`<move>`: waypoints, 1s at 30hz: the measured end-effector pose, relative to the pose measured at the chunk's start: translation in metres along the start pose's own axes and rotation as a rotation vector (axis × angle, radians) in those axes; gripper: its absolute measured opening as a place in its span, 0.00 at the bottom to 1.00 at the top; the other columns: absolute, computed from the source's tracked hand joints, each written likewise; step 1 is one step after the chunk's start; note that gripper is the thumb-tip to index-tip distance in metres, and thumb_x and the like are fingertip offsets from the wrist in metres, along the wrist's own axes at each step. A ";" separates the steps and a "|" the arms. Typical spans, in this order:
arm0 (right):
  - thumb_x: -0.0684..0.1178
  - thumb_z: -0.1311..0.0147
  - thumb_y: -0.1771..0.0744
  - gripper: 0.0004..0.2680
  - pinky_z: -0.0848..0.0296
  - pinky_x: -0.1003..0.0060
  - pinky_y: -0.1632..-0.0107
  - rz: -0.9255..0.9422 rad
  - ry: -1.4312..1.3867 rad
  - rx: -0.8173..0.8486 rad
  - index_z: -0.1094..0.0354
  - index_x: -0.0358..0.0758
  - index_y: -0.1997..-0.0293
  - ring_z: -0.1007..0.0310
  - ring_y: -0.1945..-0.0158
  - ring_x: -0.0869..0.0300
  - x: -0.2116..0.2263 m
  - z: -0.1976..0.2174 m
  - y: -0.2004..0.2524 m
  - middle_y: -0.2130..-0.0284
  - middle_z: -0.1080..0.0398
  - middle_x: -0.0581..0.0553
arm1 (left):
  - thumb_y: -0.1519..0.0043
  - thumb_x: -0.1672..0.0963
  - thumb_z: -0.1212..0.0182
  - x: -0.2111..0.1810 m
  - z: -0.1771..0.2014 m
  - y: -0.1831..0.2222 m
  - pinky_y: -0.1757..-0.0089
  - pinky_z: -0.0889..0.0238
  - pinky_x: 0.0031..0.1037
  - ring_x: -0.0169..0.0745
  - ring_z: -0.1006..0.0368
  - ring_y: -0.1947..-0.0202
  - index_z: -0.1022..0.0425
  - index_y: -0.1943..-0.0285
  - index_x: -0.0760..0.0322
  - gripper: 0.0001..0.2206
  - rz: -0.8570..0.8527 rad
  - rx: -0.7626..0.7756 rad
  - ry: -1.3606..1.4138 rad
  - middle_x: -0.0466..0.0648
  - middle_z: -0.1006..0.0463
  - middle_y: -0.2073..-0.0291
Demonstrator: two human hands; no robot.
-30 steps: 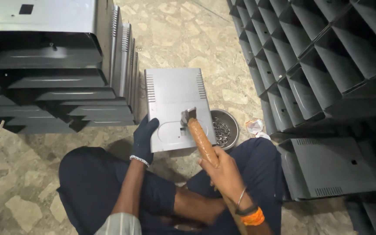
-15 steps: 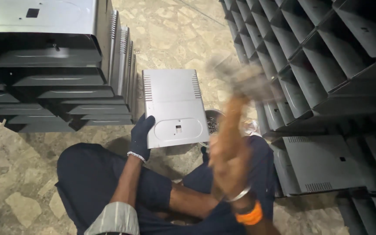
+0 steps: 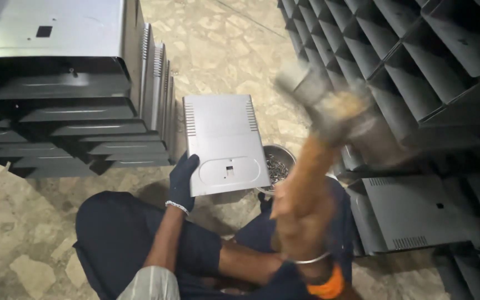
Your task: The person assembles metal plates to covers using a hammer.
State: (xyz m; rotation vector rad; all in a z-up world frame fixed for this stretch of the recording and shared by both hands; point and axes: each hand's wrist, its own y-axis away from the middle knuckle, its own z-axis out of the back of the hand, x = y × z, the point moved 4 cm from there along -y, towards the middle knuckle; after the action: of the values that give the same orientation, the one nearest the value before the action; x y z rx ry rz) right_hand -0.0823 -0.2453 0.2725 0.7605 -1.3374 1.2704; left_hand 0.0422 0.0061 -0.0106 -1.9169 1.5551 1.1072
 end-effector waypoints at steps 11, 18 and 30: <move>0.54 0.39 0.38 0.13 0.25 0.54 0.67 -0.179 0.433 0.385 0.29 0.37 0.56 0.20 0.68 0.47 -0.003 -0.010 -0.003 0.76 0.24 0.32 | 0.39 0.57 0.38 0.000 -0.018 0.006 0.48 0.32 0.31 0.40 0.24 0.49 0.31 0.32 0.71 0.25 0.042 0.008 0.055 0.50 0.22 0.47; 0.50 0.39 0.35 0.09 0.26 0.53 0.62 -0.158 0.615 0.424 0.23 0.35 0.59 0.24 0.59 0.40 -0.096 -0.012 0.012 0.71 0.25 0.29 | 0.38 0.56 0.40 -0.010 -0.026 0.017 0.48 0.32 0.29 0.38 0.25 0.49 0.32 0.31 0.71 0.25 0.040 0.066 0.091 0.49 0.21 0.46; 0.51 0.41 0.34 0.12 0.31 0.58 0.74 -0.062 0.247 0.163 0.29 0.30 0.57 0.27 0.79 0.48 -0.029 -0.014 -0.033 0.80 0.28 0.34 | 0.37 0.56 0.40 -0.010 -0.027 0.014 0.47 0.34 0.29 0.37 0.26 0.47 0.32 0.30 0.74 0.26 0.000 0.043 -0.009 0.50 0.23 0.43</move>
State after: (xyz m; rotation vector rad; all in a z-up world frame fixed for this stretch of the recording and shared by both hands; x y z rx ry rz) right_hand -0.0419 -0.2452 0.2512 0.7247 -1.0138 1.3873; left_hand 0.0363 -0.0121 0.0150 -1.8808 1.5613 1.0724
